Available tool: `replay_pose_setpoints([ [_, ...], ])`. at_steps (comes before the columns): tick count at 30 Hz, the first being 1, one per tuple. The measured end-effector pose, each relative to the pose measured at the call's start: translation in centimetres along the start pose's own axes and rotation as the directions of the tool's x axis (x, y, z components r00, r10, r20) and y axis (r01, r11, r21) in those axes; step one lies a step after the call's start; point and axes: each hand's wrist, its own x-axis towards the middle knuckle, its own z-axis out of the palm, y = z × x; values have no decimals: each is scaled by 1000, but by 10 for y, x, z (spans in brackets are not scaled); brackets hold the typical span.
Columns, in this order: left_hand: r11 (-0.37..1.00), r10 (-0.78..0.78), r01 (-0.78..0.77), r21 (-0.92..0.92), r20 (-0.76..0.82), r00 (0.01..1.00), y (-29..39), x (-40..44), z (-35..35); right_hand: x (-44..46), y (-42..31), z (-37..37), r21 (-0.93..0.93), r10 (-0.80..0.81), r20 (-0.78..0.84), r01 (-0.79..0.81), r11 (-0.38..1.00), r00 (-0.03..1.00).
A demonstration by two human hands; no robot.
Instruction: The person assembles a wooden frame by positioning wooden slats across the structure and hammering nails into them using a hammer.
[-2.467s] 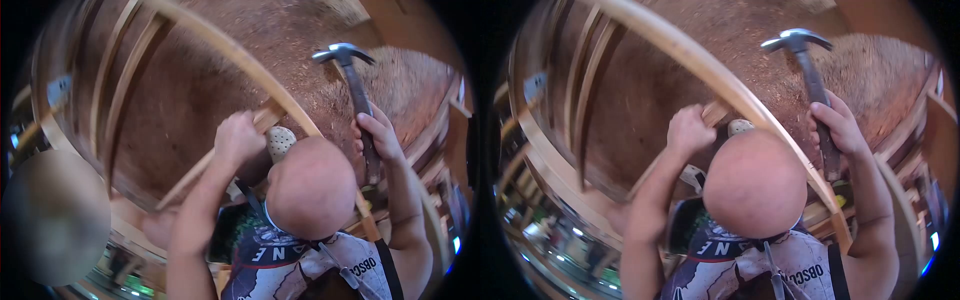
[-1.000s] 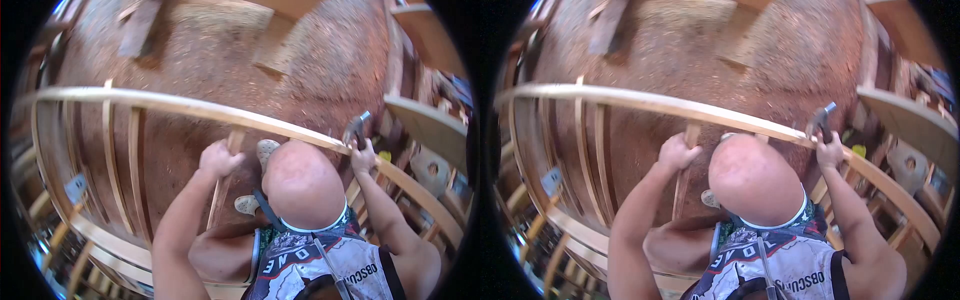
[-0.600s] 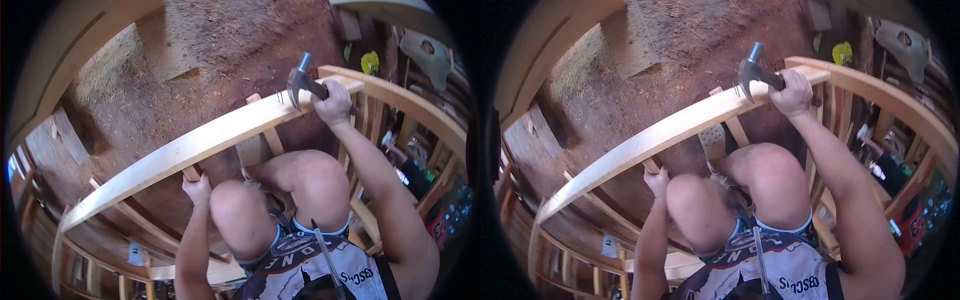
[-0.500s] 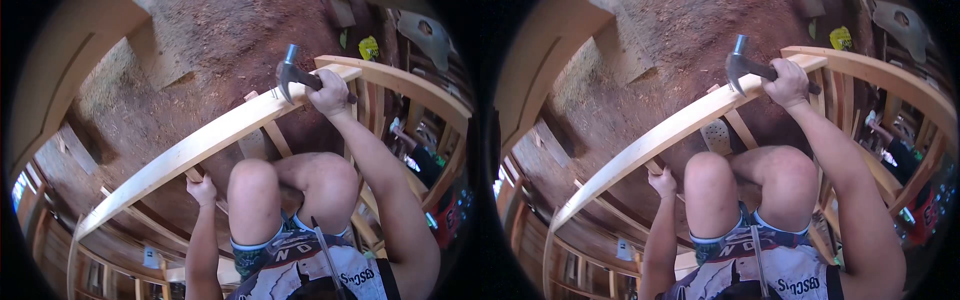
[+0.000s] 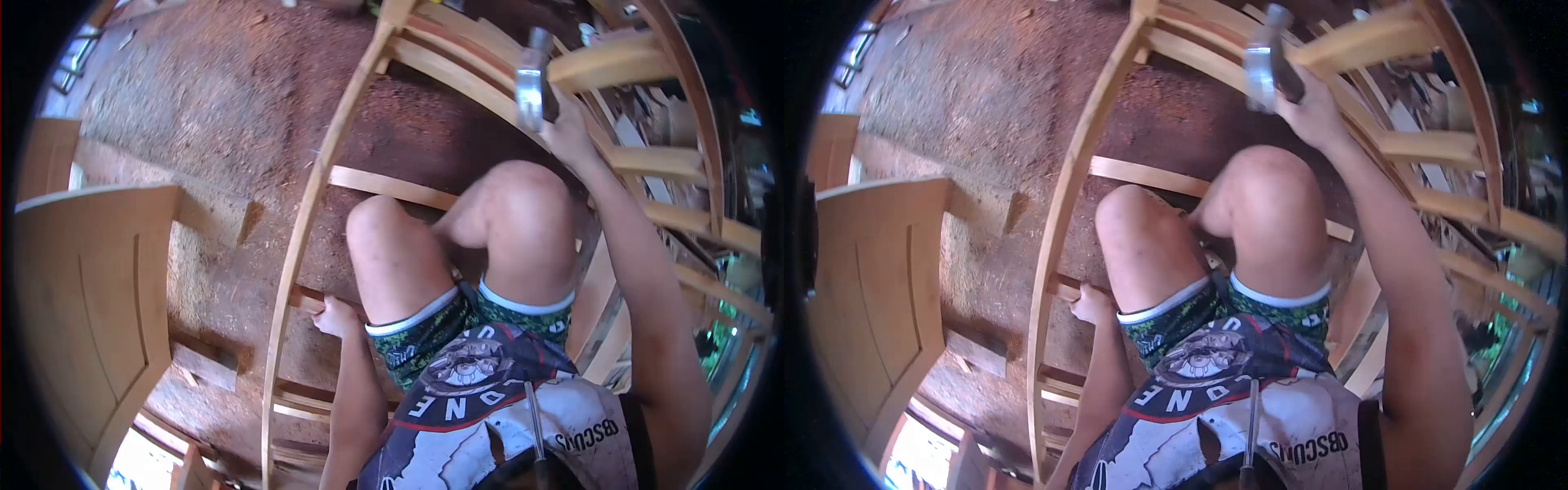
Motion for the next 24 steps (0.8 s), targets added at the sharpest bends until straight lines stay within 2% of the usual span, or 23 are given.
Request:
replay_pose_setpoints([
  [1, 1000, -23, 23, 12, -35, 999, -1, 2, 6, -27, 30, -27, -48, 115, 69, -112, 993, 991],
  [2, 996, -71, 72, -49, 32, 997, 19, -10, -4, -59, 36, -49, -150, 279, -5, -276, 949, 960],
  [3, 991, -72, 75, -114, 28, 997, 43, -32, -17, -95, 89, -63, -59, 375, -29, -376, 925, 927],
  [4, 994, -77, 79, -77, 27, 997, 37, -31, -13, -132, 81, -77, -145, 507, -84, -514, 845, 858],
  [5, 996, -75, 76, -37, 26, 997, 27, -19, -9, -175, 118, -78, 65, 683, -71, -680, 730, 727],
  [6, 995, -12, 11, 100, 12, 1000, 6, -1, 1, -212, 114, -82, 23, 637, -206, -647, 762, 743],
  [7, 967, 61, -61, 246, 11, 998, -12, 28, 12, -246, 134, -66, 183, 716, -217, -692, 698, 664],
  [8, 975, 4, -18, 220, 65, 998, -12, 32, 12, -294, 184, -65, 18, 654, -321, -686, 728, 685],
  [9, 980, -54, 31, 199, 112, 992, -8, 31, 10, -320, 179, -70, 211, 834, -164, -808, 551, 526],
  [11, 990, -95, 72, 122, 193, 977, 16, 12, -6, -367, 184, -73, 341, 954, -84, -892, 298, 287],
  [12, 997, -72, 58, 56, 307, 949, 4, 31, -15, -392, 190, -70, 371, 964, -89, -890, 264, 249],
  [13, 999, -43, 52, -10, 416, 909, -2, 52, -22, -419, 195, -64, 292, 982, -129, -941, 172, 139],
  [14, 939, 335, -343, -24, 288, 897, 19, 44, -31, -441, 199, -64, 208, 985, -167, -976, 66, 31],
  [15, 734, 670, -679, 1, 162, 724, 42, 34, -49, -472, 201, -51, 234, 987, -162, -972, 36, -2],
  [16, 731, 654, -678, 72, 211, 727, 83, 5, -64, -507, 204, -40, 204, 979, -202, -976, 73, 31],
  [17, 475, 879, -879, -45, 76, 471, 100, 3, -53, -534, 205, -31, 166, 968, -242, -979, 115, 73],
  [18, 319, 939, -947, 17, 127, 319, 126, -2, -39, -552, 204, -24, 69, 968, -250, -996, 48, 29],
  [19, 372, 922, -901, -223, 200, 331, 152, -39, -13, -567, 200, -17, -26, 966, -258, -999, -22, -15],
  [20, 460, 864, -828, -320, 374, 336, 181, -79, 8, -579, 198, -9, -107, 965, -258, -992, -68, -39],
  [21, 416, 844, -821, -390, 501, 190, 193, -93, 47, -578, 195, 0, -119, 973, -228, -991, -59, -31],
  [22, 206, 812, -951, -229, 582, 35, 205, -115, 82, -572, 189, 11, -99, 983, -181, -995, -2, 16],
  [23, 72, 774, -948, -309, 617, -143, 194, -101, 147, -562, 183, 25, -71, 988, -137, -995, 64, 74],
  [24, -49, 612, -973, -227, 763, -209, 181, -83, 216, -550, 177, 42, -51, 988, -97, -992, 113, 117],
])
